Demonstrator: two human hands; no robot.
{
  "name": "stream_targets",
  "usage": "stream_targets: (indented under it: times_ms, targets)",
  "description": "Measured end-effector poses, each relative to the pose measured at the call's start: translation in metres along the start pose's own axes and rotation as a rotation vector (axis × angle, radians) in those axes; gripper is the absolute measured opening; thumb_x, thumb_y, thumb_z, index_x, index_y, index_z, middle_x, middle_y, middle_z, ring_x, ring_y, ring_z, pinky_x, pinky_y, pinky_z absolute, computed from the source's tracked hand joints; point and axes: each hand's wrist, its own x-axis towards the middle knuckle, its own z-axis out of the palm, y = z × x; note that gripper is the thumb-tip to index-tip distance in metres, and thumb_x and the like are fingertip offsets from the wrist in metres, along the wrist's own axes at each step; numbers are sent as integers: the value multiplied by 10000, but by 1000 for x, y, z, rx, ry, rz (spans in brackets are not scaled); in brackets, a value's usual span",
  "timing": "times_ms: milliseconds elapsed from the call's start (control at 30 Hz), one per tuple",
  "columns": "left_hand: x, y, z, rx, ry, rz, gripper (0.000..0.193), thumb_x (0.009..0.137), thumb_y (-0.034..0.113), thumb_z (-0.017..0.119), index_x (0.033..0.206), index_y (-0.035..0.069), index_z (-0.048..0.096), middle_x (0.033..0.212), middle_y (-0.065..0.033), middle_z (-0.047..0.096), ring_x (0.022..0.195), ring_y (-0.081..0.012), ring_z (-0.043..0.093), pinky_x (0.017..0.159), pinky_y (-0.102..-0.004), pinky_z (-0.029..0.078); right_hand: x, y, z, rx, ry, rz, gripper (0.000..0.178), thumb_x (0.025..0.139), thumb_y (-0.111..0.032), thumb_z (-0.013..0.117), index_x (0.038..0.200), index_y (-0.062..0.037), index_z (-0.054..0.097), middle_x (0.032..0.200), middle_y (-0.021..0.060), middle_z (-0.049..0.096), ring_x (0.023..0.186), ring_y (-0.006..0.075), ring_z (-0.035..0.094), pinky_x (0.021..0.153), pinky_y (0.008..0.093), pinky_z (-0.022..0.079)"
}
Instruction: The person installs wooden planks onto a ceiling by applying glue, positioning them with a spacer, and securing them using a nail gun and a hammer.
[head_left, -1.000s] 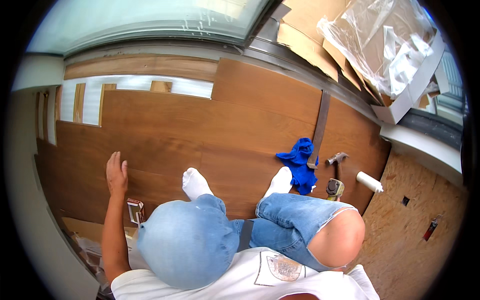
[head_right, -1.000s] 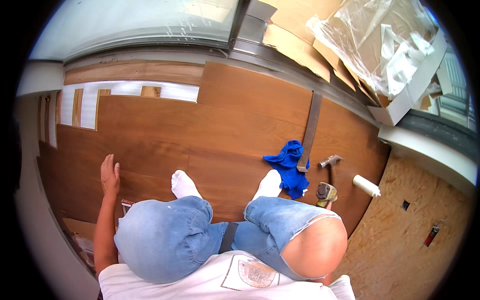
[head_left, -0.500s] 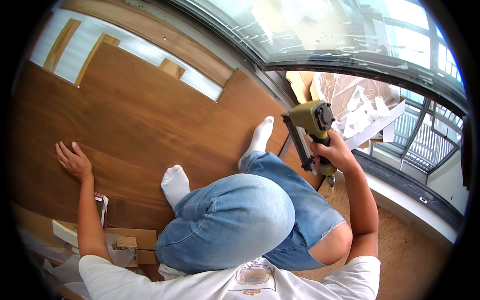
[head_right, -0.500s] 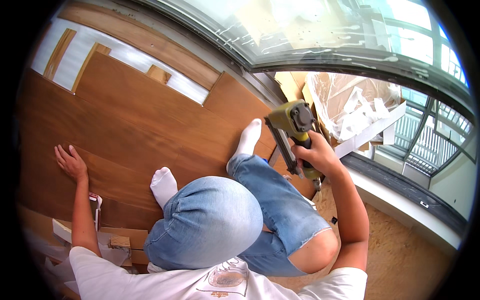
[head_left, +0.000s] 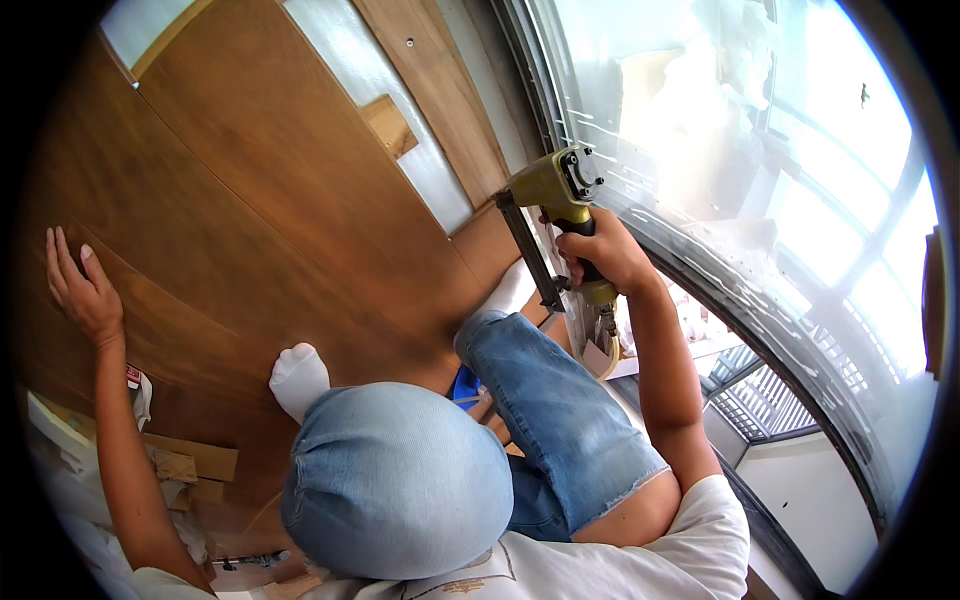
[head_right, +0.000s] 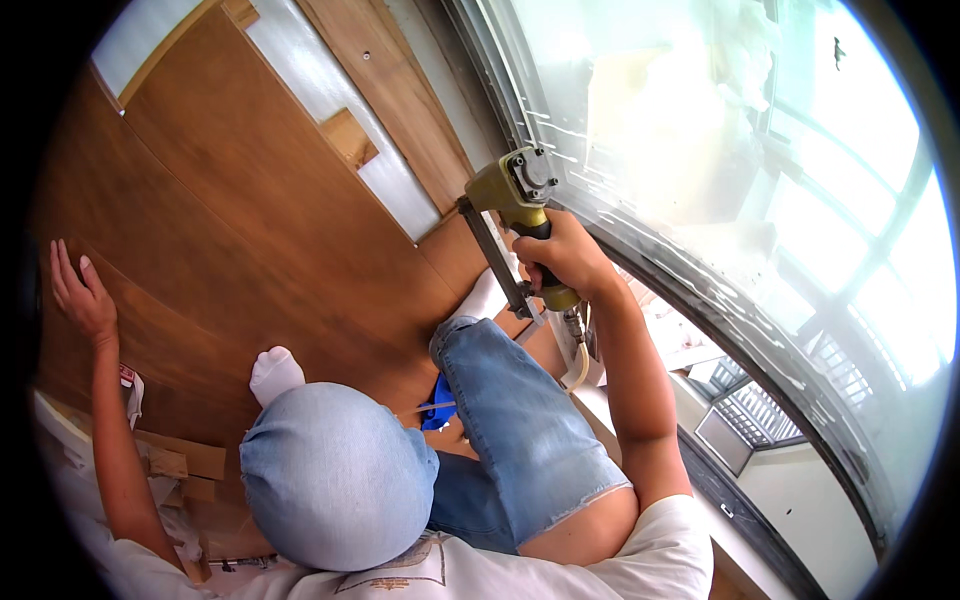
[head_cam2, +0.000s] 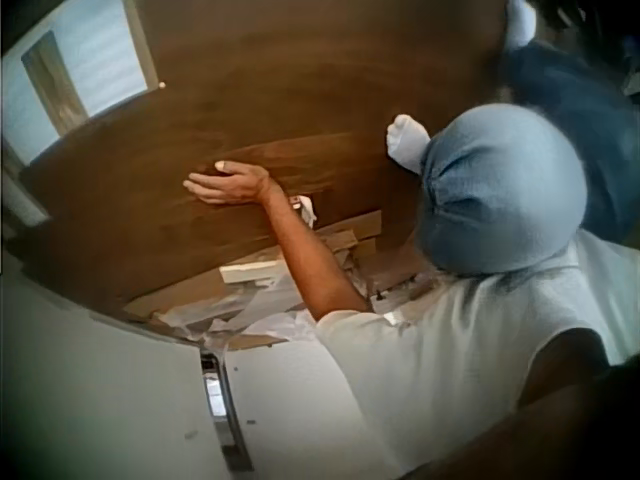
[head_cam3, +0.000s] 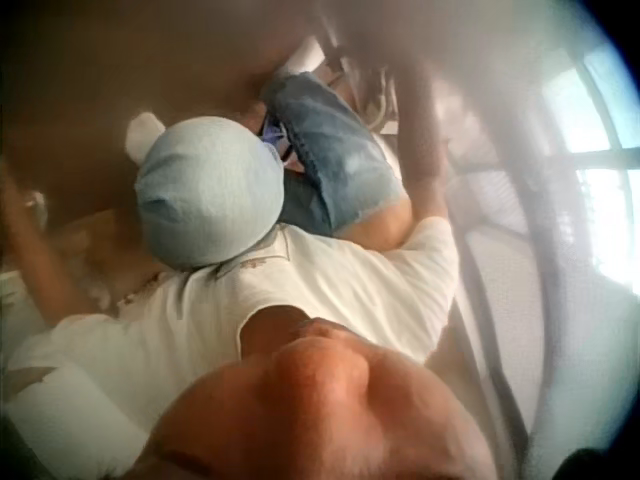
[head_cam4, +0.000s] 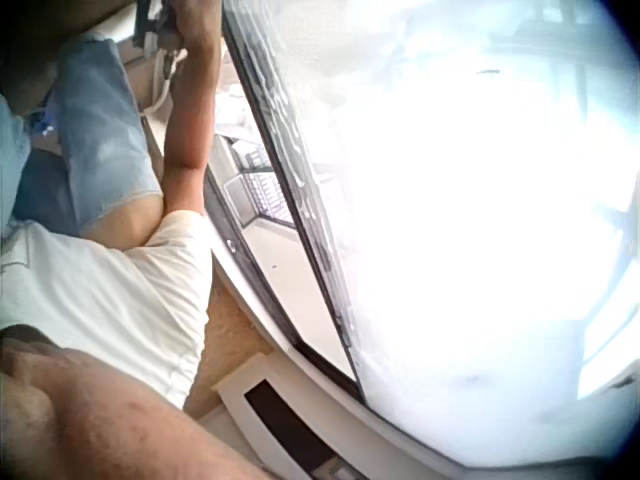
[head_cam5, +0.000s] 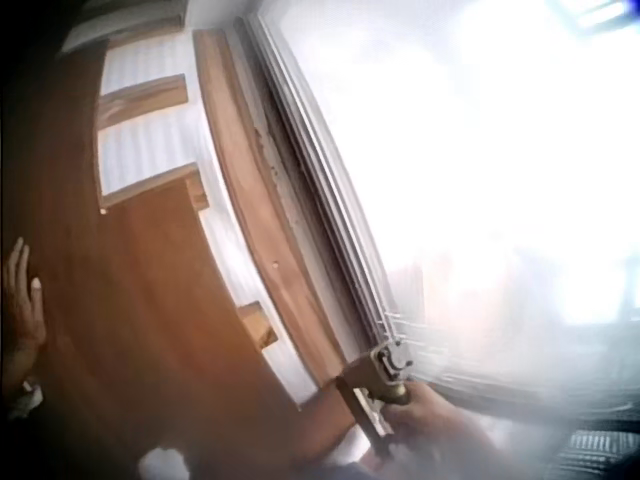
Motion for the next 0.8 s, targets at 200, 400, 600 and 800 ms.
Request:
stream_targets:
  times_ms: [200, 400, 600, 800]
  targets:
    - [3, 3, -2, -34, -28, -13, 435, 1086, 217, 530, 1476, 26, 560, 1536, -167, 544, 1390, -342, 533, 1143, -462, 414, 24, -15, -3, -206, -58, 80, 175, 834, -62, 646, 963, 51, 612, 656, 50, 587, 539, 135, 573, 531, 310, 486]
    - [1, -2, -3, -20, -36, -14, 430, 1083, 205, 527, 1475, 33, 562, 1538, -152, 547, 1400, -338, 525, 1145, -456, 413, 23, -26, 1, -308, -60, 87, 139, 831, -57, 640, 922, 44, 609, 644, 54, 592, 535, 133, 576, 523, 310, 497]
    - [0, -3, 0, -22, -15, -35, 427, 1085, 206, 519, 1480, 50, 561, 1553, -128, 537, 1417, -326, 511, 1158, -447, 401, 26, -30, -3, -376, -103, 88, 137, 827, -51, 631, 921, 47, 613, 630, 49, 588, 520, 133, 570, 503, 309, 478]
    - [1, 8, -3, -34, 14, -28, 429, 1084, 199, 513, 1484, 50, 556, 1561, -125, 529, 1418, -324, 508, 1169, -449, 392, 27, -15, -8, -373, -101, 38, 110, 829, -51, 637, 881, 45, 618, 620, 51, 587, 503, 136, 573, 488, 313, 473]
